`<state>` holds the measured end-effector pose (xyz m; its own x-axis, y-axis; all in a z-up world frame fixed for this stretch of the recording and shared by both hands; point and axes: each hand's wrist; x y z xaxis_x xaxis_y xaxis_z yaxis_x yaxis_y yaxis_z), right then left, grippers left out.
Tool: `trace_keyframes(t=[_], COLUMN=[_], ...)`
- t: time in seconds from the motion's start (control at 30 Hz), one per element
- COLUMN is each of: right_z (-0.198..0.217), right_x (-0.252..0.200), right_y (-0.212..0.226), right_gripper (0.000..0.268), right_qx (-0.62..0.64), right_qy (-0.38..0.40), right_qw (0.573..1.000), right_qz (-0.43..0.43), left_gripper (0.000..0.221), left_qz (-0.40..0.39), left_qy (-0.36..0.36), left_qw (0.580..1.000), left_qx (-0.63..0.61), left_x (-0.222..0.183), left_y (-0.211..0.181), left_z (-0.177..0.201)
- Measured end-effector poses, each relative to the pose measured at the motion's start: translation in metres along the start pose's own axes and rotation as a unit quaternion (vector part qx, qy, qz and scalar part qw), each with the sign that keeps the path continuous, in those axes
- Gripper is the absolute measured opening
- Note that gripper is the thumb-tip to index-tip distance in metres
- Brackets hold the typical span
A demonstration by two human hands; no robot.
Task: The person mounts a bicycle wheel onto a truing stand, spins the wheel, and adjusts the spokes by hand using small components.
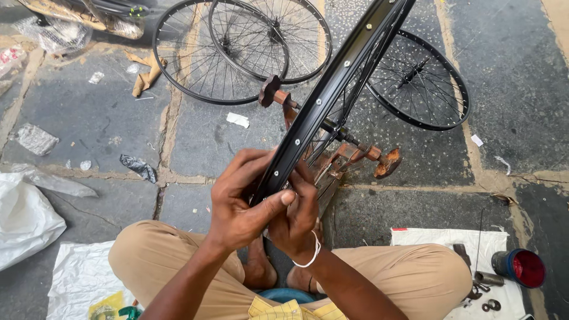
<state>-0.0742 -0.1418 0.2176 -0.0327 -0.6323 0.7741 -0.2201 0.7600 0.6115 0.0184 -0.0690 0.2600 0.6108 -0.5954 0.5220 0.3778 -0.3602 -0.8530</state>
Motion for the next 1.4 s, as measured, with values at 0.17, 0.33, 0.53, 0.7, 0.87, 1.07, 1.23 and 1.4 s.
trace_keyframes(t=[0.17,0.33,0.53,0.7,0.87,1.07,1.23,1.4], right_z=[0.013,0.049,0.118,0.132,0.127,0.126,0.124,0.124], right_x=[0.016,-0.005,-0.133,-0.200,-0.232,-0.233,-0.229,-0.231], right_y=[-0.024,-0.072,-0.173,-0.253,-0.274,-0.268,-0.263,-0.264], right_gripper=[0.041,0.037,0.031,0.072,0.071,0.070,0.071,0.071], right_qx=[-0.003,0.035,-0.205,-0.367,-0.346,-0.283,-0.272,-0.270], right_qy=[0.014,-0.053,0.149,0.371,0.312,0.241,0.235,0.232], right_qw=[0.998,0.977,0.823,0.735,0.800,0.823,0.820,0.824], right_qz=[-0.057,-0.205,-0.508,-0.432,-0.378,-0.430,-0.446,-0.441], left_gripper=[0.057,0.056,0.041,0.042,0.033,0.025,0.031,0.024], left_qz=[-0.018,0.096,0.293,0.466,0.387,0.487,0.307,0.380], left_qy=[0.007,0.032,-0.259,-0.334,-0.285,-0.179,-0.060,-0.056], left_qw=[0.997,0.993,0.917,0.819,0.876,0.853,0.943,0.913], left_qx=[0.071,-0.062,-0.074,-0.030,-0.044,0.058,0.112,0.134], left_x=[0.027,0.011,-0.123,-0.145,-0.135,-0.176,-0.179,-0.191], left_y=[-0.025,-0.008,0.139,0.182,0.179,0.211,0.204,0.212], left_z=[-0.014,-0.014,0.034,0.069,0.069,0.051,0.045,0.047])
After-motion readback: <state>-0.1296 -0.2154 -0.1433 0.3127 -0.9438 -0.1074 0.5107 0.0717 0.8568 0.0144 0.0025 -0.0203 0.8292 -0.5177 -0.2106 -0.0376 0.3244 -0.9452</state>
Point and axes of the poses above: each hand's wrist, its own x-axis towards the middle knuckle, its own z-axis out of the back of the hand, y = z × x, and after that the axes turned 15 degrees about -y, right-handed
